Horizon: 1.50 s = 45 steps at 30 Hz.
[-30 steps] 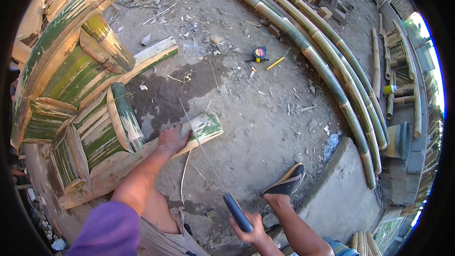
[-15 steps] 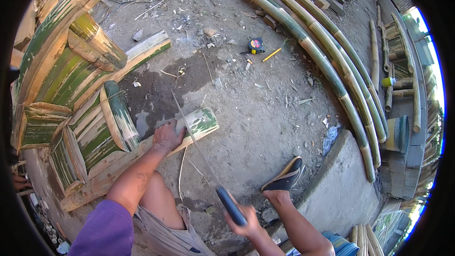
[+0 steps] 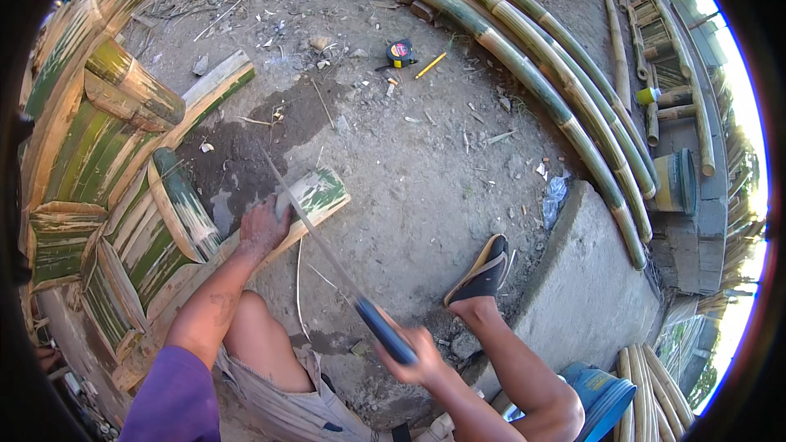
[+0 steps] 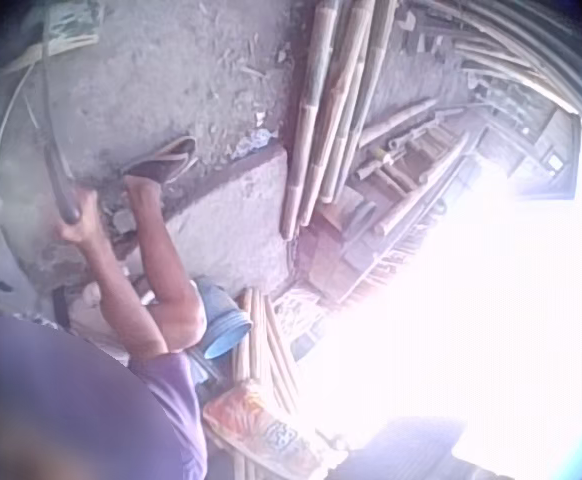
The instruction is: The person measures and marks a bamboo piece with a tape measure and pencil, then uses a hand saw to cut the bamboo into smaller sections. The person sits on the ground while working and later uses a hammer and a blue tool to adjust the bamboo pieces.
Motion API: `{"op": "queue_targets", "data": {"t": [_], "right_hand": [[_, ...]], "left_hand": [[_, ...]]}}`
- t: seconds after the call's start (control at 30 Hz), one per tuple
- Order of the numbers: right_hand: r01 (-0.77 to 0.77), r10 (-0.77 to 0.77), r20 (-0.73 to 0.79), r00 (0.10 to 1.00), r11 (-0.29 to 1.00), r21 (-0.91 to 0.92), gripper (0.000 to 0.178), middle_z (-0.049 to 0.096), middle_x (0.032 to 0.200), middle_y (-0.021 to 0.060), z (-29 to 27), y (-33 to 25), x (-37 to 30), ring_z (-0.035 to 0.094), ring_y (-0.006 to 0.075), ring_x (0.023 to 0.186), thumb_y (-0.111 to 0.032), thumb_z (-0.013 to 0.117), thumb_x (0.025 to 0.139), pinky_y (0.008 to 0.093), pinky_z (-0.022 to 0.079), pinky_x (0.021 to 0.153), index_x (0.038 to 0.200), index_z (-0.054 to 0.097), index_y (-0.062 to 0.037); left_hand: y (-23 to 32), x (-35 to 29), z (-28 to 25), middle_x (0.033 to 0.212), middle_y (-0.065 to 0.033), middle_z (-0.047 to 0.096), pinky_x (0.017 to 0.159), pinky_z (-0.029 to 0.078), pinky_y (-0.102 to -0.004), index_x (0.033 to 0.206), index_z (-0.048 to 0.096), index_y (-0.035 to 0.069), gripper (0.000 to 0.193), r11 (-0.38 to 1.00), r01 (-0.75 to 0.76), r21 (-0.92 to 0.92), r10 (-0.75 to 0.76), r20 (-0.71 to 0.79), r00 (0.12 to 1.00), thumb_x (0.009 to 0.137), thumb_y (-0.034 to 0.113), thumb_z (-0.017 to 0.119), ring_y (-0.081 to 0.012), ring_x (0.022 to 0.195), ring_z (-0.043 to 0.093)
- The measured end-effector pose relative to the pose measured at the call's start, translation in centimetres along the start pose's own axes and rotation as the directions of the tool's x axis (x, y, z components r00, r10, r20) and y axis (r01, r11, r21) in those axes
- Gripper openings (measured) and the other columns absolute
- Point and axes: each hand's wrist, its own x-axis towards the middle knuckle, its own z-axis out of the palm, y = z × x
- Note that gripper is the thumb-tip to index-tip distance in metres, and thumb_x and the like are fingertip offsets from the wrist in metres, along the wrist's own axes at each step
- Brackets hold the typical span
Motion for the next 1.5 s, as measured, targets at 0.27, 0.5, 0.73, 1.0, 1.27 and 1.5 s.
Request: {"op": "queue_targets", "data": {"t": [0.27,0.5,0.73,1.0,1.27,1.5], "right_hand": [[0.276,-0.233,-0.223,0.947,0.944,0.183,0.023,0.059,0.065,0.0148,5.5,0.2,19.1,0.055,0.0249,0.055,-0.021,0.068,0.082,0.0411,0.048,0.057,0.085,0.06,0.001],[0.06,-0.058,-0.095,0.994,0.998,0.016,0.033,0.061,0.059,0.0119,1.9,2.3,-1.6,0.062,0.0268,0.05,-0.019,0.069,0.084,0.038,0.049,0.053,0.11,0.069,0.0014],[0.133,-0.103,-0.127,0.986,0.956,0.26,0.024,0.058,0.062,0.0102,5.6,1.7,15.1,0.057,0.0211,0.058,-0.024,0.07,0.084,0.0386,0.047,0.057,0.081,0.06,-0.003],[0.014,-0.011,-0.146,0.989,1.0,0.02,0.024,0.057,0.058,0.0121,1.6,1.5,-2.1,0.059,0.0253,0.048,-0.019,0.075,0.08,0.0368,0.045,0.049,0.071,0.058,-0.004],[0.247,-0.181,-0.265,0.947,0.939,0.239,0.025,0.055,0.059,0.0107,6.8,2.2,18.3,0.053,0.0218,0.053,-0.022,0.07,0.083,0.0385,0.047,0.055,0.074,0.056,-0.0032],[0.009,0.004,-0.122,0.993,0.994,0.11,0.023,0.057,0.057,0.0106,1.0,1.5,-1.9,0.056,0.0249,0.045,-0.021,0.072,0.081,0.0363,0.045,0.049,0.07,0.06,-0.004]], "left_hand": [[-0.1,-0.3,0.7,0.113,-0.028,0.067,0.094,0.05,-0.0518,0.127,0.056,0.004,0.06,1.0,-0.001,0.02,0.001,0.0,1.0,0.098,0.055,0.046,-0.0438,0.108,0.065],[0.2,-0.2,-0.3,0.105,-0.0276,0.07,0.093,0.051,-0.0513,0.129,0.054,0.002,0.064,0.999,-0.008,0.039,0.006,0.048,0.999,0.099,0.057,0.042,-0.043,0.104,0.067],[0.0,0.0,-0.1,0.103,-0.0277,0.069,0.091,0.053,-0.0496,0.128,0.056,0.002,0.064,1.0,-0.003,0.031,0.001,0.055,0.998,0.098,0.058,0.045,-0.0427,0.102,0.068],[0.0,-0.2,-0.7,0.107,-0.0276,0.068,0.09,0.053,-0.0496,0.118,0.059,-0.001,0.062,0.999,-0.05,0.005,0.05,0.026,0.998,0.097,0.057,0.047,-0.042,0.103,0.067],[0.0,-0.1,-0.5,0.105,-0.0268,0.069,0.092,0.052,-0.0502,0.121,0.058,-0.002,0.063,1.0,-0.025,0.004,0.025,0.039,0.999,0.097,0.055,0.047,-0.042,0.102,0.067],[0.0,-0.2,-0.6,0.104,-0.0258,0.069,0.088,0.053,-0.0512,0.12,0.058,-0.001,0.062,0.999,-0.034,0.006,0.034,0.032,0.999,0.097,0.056,0.047,-0.0402,0.099,0.069]]}}
